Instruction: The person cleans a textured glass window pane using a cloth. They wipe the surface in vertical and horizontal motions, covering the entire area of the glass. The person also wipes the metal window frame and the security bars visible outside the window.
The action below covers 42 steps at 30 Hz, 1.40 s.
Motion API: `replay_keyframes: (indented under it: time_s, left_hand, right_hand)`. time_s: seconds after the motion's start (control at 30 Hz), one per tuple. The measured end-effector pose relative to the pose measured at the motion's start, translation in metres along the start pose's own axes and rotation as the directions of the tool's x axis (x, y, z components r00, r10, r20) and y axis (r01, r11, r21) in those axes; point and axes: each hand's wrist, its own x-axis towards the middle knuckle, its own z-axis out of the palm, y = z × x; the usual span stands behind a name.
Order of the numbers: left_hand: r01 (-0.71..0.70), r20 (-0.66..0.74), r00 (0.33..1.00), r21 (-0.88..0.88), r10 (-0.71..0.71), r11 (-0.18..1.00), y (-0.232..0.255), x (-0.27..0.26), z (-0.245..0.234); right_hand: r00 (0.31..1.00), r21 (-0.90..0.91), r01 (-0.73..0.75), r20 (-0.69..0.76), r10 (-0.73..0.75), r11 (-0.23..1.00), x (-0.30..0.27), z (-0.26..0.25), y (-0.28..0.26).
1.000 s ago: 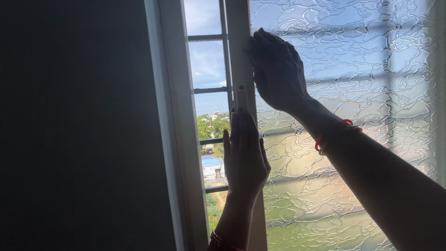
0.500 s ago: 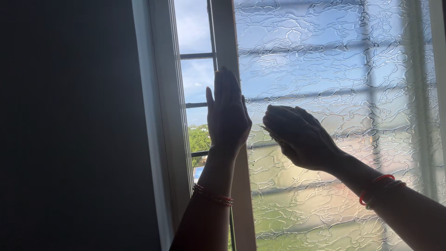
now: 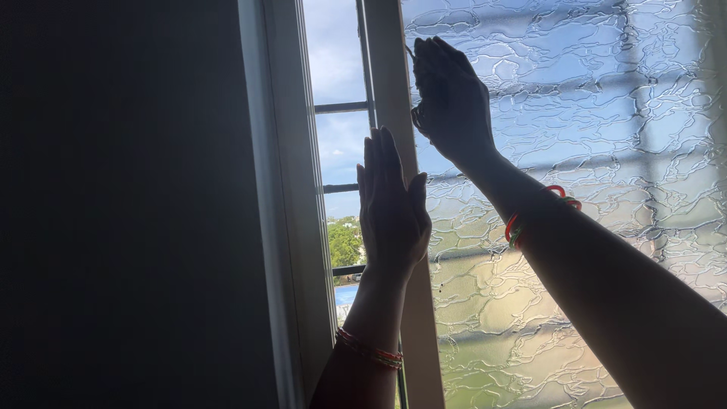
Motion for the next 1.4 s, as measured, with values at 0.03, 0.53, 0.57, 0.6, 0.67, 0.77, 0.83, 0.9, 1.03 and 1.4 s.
replay_keyframes:
  time_s: [0.03,0.53,0.57,0.6,0.67,0.77,0.83,0.9,1.03,1.4]
  left_hand:
    - [0.012,-0.013,1.000,-0.030,-0.012,0.999,0.000,-0.001,-0.001]
    - [-0.015,0.047,0.999,0.079,0.012,0.997,-0.002,0.000,0.006]
    - [-0.056,0.081,0.996,0.139,0.045,0.989,-0.002,0.000,0.006]
    - [-0.097,0.119,0.990,0.189,0.075,0.977,-0.001,0.000,0.008]
    - [-0.138,0.180,0.979,0.243,0.095,0.960,0.000,0.001,0.010]
    - [-0.147,0.220,0.972,0.263,0.089,0.954,0.002,0.005,0.011]
    - [-0.163,0.213,0.971,0.277,0.105,0.947,0.004,0.007,0.011]
    - [-0.165,0.203,0.973,0.296,0.107,0.941,0.004,0.006,0.010]
    - [-0.144,0.159,0.982,0.273,0.103,0.951,0.006,0.003,0.010]
    - [-0.230,0.255,0.962,0.551,0.100,0.802,0.026,0.005,0.023]
  right_hand:
    - [0.998,0.141,-0.050,-0.030,0.054,0.989,0.002,0.004,-0.009]
    - [0.956,0.411,0.016,0.259,-0.134,0.912,-0.086,-0.118,-0.076]
    - [0.964,0.396,0.033,0.231,-0.135,0.918,-0.089,-0.119,-0.067]
    - [0.969,0.377,0.047,0.209,-0.134,0.925,-0.093,-0.120,-0.056]
    - [0.976,0.277,-0.001,0.207,-0.058,0.961,-0.091,-0.114,-0.027]
    - [0.991,0.084,-0.052,0.125,0.041,0.995,-0.072,-0.089,0.009]
    - [0.985,-0.056,-0.138,0.096,0.143,0.989,-0.058,-0.072,0.013]
    - [0.978,-0.089,-0.177,0.097,0.185,0.980,-0.048,-0.050,-0.005]
    - [0.996,0.055,-0.057,0.076,0.053,0.997,-0.049,-0.048,-0.033]
    - [0.992,-0.016,-0.016,0.126,0.018,1.000,-0.114,-0.131,0.114]
